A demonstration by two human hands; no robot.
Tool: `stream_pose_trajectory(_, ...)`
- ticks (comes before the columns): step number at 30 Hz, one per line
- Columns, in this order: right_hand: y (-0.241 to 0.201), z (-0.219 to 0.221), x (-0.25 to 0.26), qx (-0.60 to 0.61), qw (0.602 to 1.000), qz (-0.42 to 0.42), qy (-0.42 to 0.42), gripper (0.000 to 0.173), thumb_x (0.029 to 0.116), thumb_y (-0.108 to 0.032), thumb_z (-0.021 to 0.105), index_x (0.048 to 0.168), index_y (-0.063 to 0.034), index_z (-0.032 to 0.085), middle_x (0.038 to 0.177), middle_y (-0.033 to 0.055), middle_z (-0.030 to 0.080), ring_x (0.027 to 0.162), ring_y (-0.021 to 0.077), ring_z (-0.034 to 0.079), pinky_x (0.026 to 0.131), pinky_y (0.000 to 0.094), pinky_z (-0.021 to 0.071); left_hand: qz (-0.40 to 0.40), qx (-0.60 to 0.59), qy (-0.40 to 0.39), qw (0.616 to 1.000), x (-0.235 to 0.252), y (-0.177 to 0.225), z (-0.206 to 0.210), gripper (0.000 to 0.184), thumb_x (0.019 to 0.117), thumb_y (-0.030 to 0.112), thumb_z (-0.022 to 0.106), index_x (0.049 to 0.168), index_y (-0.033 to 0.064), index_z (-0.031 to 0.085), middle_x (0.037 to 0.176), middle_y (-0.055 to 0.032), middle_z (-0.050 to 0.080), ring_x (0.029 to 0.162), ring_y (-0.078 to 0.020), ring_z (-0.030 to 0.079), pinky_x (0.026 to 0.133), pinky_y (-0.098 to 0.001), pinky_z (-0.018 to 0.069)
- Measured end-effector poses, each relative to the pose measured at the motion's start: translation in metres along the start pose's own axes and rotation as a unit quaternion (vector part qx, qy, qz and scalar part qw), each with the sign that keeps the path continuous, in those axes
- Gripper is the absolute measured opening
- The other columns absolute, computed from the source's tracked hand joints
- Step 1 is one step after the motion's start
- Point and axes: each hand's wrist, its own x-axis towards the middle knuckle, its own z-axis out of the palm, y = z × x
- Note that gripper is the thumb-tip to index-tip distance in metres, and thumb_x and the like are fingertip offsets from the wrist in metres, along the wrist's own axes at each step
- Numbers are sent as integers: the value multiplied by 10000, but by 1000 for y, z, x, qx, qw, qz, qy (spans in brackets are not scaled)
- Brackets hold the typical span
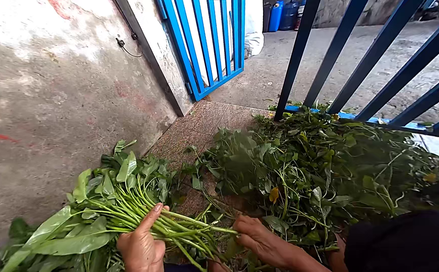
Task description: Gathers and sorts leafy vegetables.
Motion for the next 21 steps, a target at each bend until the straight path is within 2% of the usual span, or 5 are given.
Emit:
stream_pose_trajectory(4,-20,-20,0,139,987,3,-80,417,1081,-245,336,1044,-32,693,988,66,666,894,101,601,792,300,477,5,-11,18,1000,3,3,0,212,881,-127,650,1073,-92,569,769,-170,722,639,-250,730,590,-368,638)
stream_pose_trajectory(11,-18,-29,21,20,987,132,88,358,1031,-309,473,955,-62,722,880,73,680,854,196,653,786,442,530,78,-56,1,995,-6,-1,6,299,851,-169,638,1122,-81,545,823,-180,728,712,-278,750,660,-410,658)
stream_pose_trajectory(13,-16,-31,36,205,939,177,213,313,999,-244,501,851,-89,729,793,-1,667,757,98,619,708,320,514,77,-69,-1,995,-10,-2,11,269,865,-164,626,1107,-75,549,822,-178,726,712,-279,750,651,-410,658)
stream_pose_trajectory(18,-39,-20,72,570,702,191,381,269,1053,-147,461,836,-56,591,749,85,612,682,188,612,654,377,558,68,-98,7,993,-9,-5,13,227,878,-155,616,1089,-85,568,839,-193,725,731,-279,748,664,-415,655)
stream_pose_trajectory(21,-31,-17,63,645,735,71,199,302,993,-220,497,706,-151,564,648,-27,532,611,95,548,626,278,499,59,-101,-9,993,1,3,-1,132,941,-108,554,1057,-47,568,831,-145,719,737,-232,742,684,-383,656)
